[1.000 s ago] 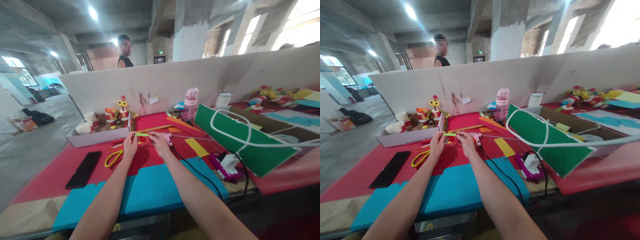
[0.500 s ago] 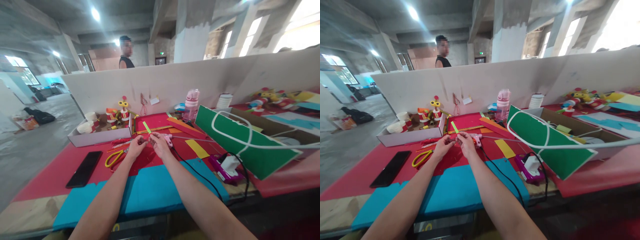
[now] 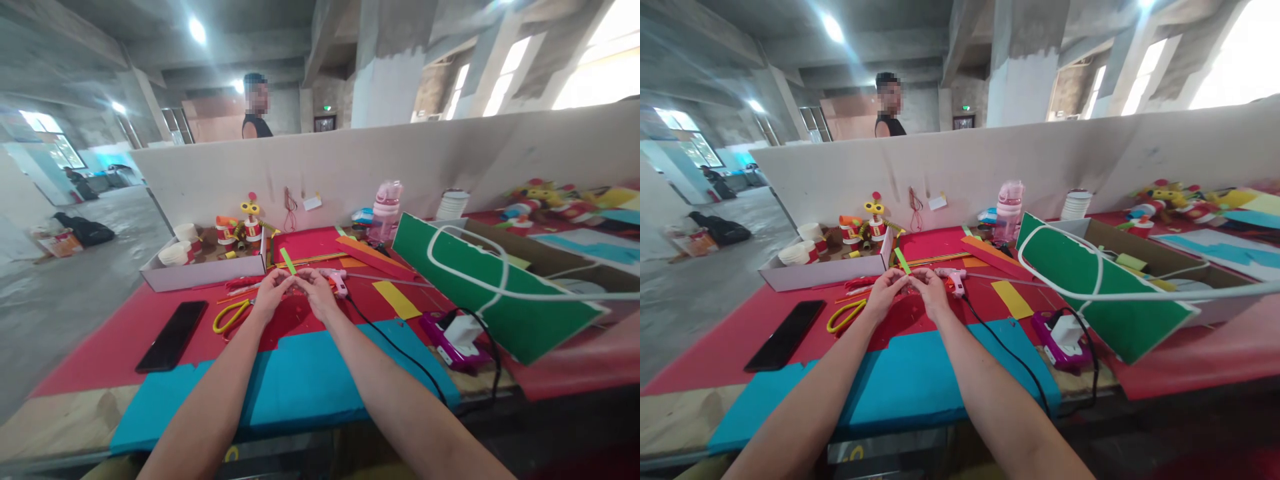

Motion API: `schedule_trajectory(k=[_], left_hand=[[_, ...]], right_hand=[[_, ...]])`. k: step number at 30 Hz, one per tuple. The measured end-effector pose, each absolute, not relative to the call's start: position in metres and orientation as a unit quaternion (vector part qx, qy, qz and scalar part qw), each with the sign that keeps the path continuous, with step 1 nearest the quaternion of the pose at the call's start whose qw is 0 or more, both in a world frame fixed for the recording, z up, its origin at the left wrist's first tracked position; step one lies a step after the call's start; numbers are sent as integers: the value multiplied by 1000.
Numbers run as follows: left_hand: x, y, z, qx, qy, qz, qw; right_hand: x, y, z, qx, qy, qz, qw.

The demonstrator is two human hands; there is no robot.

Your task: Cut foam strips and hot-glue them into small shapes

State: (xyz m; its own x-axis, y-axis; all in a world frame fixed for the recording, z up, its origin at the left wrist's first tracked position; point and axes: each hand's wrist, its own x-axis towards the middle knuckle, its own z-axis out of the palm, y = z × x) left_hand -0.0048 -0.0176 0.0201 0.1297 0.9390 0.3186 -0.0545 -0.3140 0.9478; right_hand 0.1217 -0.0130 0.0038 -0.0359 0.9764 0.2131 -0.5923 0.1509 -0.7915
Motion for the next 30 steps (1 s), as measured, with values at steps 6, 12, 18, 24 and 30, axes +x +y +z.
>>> schedule_trajectory(k=[6, 12, 18, 24, 30], left_hand=[[-12, -13, 19, 589, 387, 563, 432], [-11, -16, 19, 623, 387, 552, 397], [-12, -14, 19, 615, 399, 551, 399], [-11, -16, 20, 606, 402, 551, 410], [-10, -17, 23, 613, 388, 544, 421]], right_hand=[[121, -18, 6, -237, -402, 642, 609], [123, -18, 9, -250, -380, 641, 618], [123, -15, 5, -261, -369, 653, 608], [123, -8, -2, -288, -403, 612, 616], [123, -10, 2, -301, -430, 570, 632]])
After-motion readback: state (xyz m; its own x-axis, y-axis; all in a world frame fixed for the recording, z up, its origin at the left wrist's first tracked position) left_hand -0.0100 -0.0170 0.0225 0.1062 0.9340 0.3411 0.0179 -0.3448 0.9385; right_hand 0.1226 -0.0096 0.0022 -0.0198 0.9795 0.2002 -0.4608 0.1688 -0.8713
